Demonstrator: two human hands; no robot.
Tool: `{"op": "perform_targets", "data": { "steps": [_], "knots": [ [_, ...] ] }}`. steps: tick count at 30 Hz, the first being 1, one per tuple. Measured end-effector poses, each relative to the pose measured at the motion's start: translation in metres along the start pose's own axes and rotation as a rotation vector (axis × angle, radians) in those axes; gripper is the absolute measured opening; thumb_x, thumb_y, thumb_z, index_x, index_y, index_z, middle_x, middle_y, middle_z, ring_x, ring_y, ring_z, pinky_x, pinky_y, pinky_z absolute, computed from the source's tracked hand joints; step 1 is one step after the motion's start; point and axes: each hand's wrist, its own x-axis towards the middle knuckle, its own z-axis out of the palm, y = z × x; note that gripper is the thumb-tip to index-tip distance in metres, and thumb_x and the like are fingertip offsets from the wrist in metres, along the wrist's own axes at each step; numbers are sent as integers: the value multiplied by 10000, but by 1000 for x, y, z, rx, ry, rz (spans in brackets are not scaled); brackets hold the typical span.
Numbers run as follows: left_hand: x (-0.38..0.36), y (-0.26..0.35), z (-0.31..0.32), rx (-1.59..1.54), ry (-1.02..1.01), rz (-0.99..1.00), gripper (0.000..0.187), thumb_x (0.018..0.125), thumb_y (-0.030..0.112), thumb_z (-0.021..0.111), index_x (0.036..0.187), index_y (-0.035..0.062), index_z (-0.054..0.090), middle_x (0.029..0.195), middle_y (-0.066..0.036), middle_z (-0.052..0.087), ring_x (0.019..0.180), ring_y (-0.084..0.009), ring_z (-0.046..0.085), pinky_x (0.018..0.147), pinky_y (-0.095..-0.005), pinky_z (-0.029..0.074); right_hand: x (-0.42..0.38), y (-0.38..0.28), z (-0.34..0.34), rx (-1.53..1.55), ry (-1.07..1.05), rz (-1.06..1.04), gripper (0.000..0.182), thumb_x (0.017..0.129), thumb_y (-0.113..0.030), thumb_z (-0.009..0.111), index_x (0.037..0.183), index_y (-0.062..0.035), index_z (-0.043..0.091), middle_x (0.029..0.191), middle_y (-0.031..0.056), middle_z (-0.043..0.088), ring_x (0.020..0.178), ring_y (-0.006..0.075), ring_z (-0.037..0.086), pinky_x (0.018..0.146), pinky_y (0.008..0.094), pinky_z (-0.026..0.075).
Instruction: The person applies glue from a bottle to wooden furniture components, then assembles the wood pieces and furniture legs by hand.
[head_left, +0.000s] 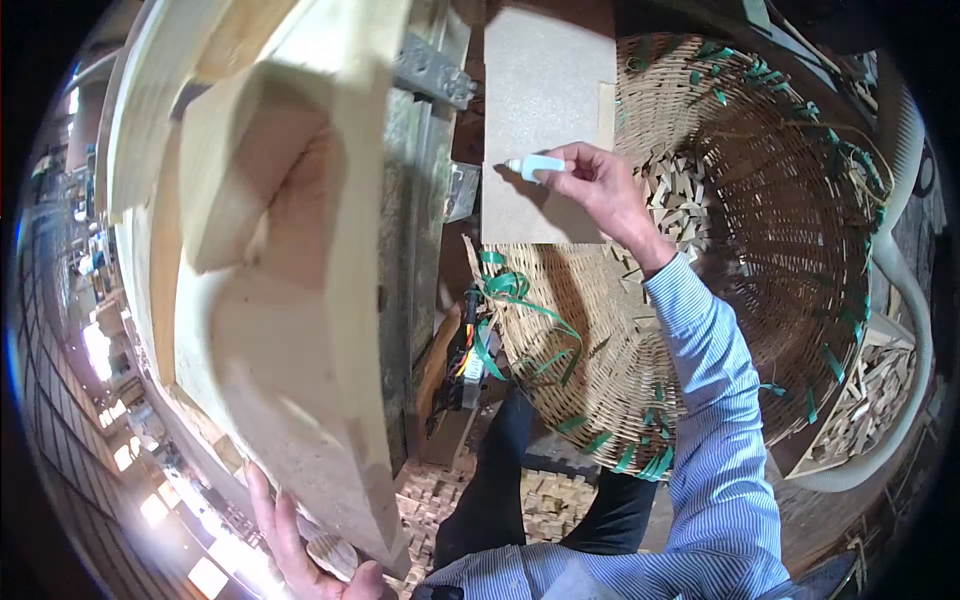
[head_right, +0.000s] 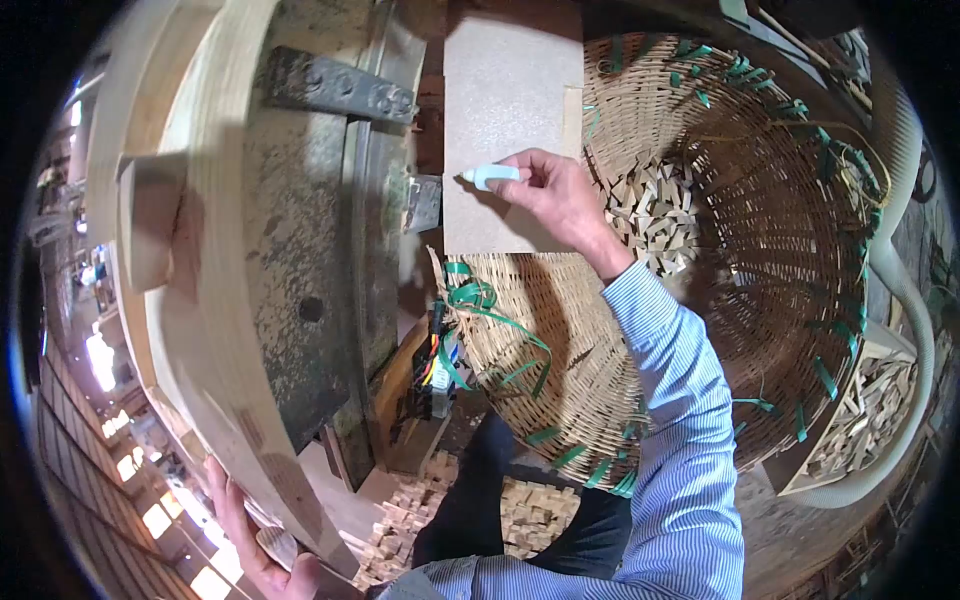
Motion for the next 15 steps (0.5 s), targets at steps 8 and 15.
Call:
{"op": "perform_targets", "data": {
  "steps": [8, 15],
  "knots": [
    [-5, -10, -4, -181, -44, -80, 945, 797, 421, 818, 1564, 11, 448, 1664, -281, 302, 1505, -414, 370, 938, -399, 572, 7, -27, 32, -236, -14, -33, 375, 878, -269, 765, 1098, 33, 738, 882, 97, 748, 778, 136, 686, 771, 308, 574],
    [-2, -12, -3, -224, -28, -28, 942, 802, 415, 830, 1564, 14, 450, 1667, -282, 287, 1512, -418, 348, 944, -392, 565, 13, -37, 43, -422, -16, -102, 385, 839, -269, 767, 1051, 53, 747, 830, 177, 748, 722, 226, 727, 750, 350, 592]
  ]
}}
